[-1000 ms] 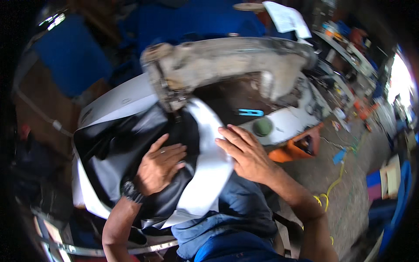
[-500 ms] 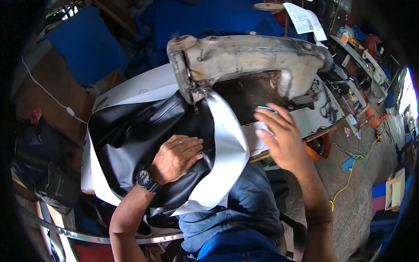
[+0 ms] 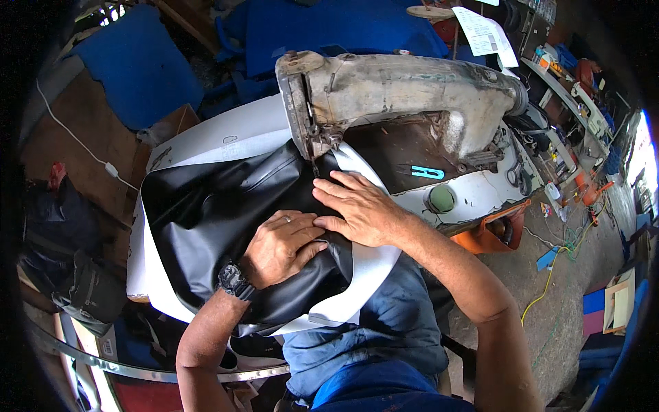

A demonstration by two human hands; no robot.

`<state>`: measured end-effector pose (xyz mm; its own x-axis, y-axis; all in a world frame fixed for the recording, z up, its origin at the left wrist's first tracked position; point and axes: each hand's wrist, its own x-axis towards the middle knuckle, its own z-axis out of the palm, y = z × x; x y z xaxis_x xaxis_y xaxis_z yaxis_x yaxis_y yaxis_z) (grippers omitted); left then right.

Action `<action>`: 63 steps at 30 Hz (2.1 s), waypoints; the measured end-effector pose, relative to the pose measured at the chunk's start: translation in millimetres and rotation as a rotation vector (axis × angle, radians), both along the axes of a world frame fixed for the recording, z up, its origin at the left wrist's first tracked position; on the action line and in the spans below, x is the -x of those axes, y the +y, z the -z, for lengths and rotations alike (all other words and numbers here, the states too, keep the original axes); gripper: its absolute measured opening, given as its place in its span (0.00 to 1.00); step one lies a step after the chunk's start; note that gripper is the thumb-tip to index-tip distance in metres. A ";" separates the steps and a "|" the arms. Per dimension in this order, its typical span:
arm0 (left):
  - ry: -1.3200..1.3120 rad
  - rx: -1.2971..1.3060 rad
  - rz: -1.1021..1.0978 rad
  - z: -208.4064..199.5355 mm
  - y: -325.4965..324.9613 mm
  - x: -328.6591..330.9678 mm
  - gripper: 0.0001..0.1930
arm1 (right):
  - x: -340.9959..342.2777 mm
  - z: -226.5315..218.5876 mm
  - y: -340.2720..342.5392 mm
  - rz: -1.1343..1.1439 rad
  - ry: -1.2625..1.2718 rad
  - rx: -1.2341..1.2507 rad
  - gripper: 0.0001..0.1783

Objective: The person sews two pieces of vinyl material together using an industrial sewing machine.

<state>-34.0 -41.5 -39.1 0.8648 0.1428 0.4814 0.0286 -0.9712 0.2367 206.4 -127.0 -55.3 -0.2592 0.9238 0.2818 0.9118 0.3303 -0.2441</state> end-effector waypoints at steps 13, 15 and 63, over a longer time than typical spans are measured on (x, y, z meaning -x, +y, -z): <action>0.005 0.063 0.025 0.0 2.5 0.3 0.14 | 0.0 -27.9 -29.1 -0.128 0.366 0.097 0.28; -0.001 0.071 0.030 -0.4 4.9 0.0 0.14 | -2.3 -16.9 -24.0 -0.118 0.183 0.064 0.28; 0.112 0.130 0.078 -0.1 43.6 -10.0 0.15 | -28.6 -14.0 -4.7 -0.188 0.044 -0.013 0.20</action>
<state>-23.9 2.2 -39.0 0.9226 0.1286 0.3637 -0.0120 -0.9327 0.3604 234.9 -131.7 -41.3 -0.4146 0.8564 0.3078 0.8221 0.4975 -0.2768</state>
